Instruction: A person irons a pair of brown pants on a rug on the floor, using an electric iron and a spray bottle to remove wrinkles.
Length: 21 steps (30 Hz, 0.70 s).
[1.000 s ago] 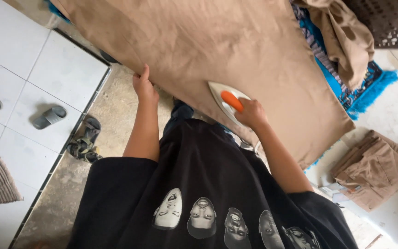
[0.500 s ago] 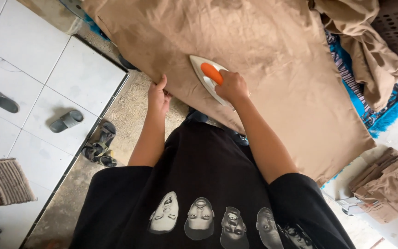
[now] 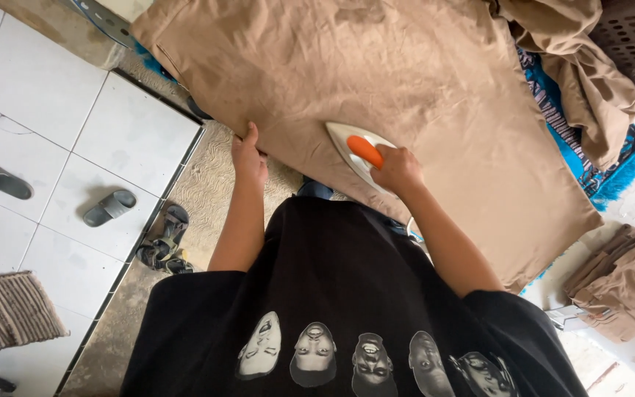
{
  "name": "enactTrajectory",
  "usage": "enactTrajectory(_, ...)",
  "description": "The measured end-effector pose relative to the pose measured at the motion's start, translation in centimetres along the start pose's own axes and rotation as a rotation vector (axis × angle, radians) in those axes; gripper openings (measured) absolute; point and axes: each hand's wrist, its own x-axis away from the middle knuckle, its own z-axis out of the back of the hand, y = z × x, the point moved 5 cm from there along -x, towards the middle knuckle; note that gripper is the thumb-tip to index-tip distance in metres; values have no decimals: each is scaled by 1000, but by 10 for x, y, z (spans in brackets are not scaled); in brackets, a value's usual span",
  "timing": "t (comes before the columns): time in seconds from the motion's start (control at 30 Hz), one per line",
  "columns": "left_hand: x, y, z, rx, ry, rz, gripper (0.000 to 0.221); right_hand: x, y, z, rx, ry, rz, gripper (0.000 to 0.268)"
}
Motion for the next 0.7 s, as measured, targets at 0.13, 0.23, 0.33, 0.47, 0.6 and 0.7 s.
enactTrajectory(0.13, -14, -5, 2, 72, 41, -78, 50, -33, -21, 15, -34, 63, 59, 47)
enactTrajectory(0.23, -7, -8, 2, 73, 107, -90, 47, -53, 22, 27, -53, 93, 41, 48)
enactTrajectory(0.33, -4, -1, -4, 68, 153, -87, 45, -67, 85, 53, -131, 198, -23, 47)
enactTrajectory(0.47, -12, -6, -2, 48, 156, -84, 44, -59, 125, 73, -268, 292, -132, 55)
enactTrajectory(0.6, 4, 2, -4, 62, 152, -61, 42, -65, 99, 40, -198, 253, -38, 58)
enactTrajectory(0.7, 19, 13, -14, 88, 160, -18, 48, -8, 13, 18, -307, 138, 111, 52)
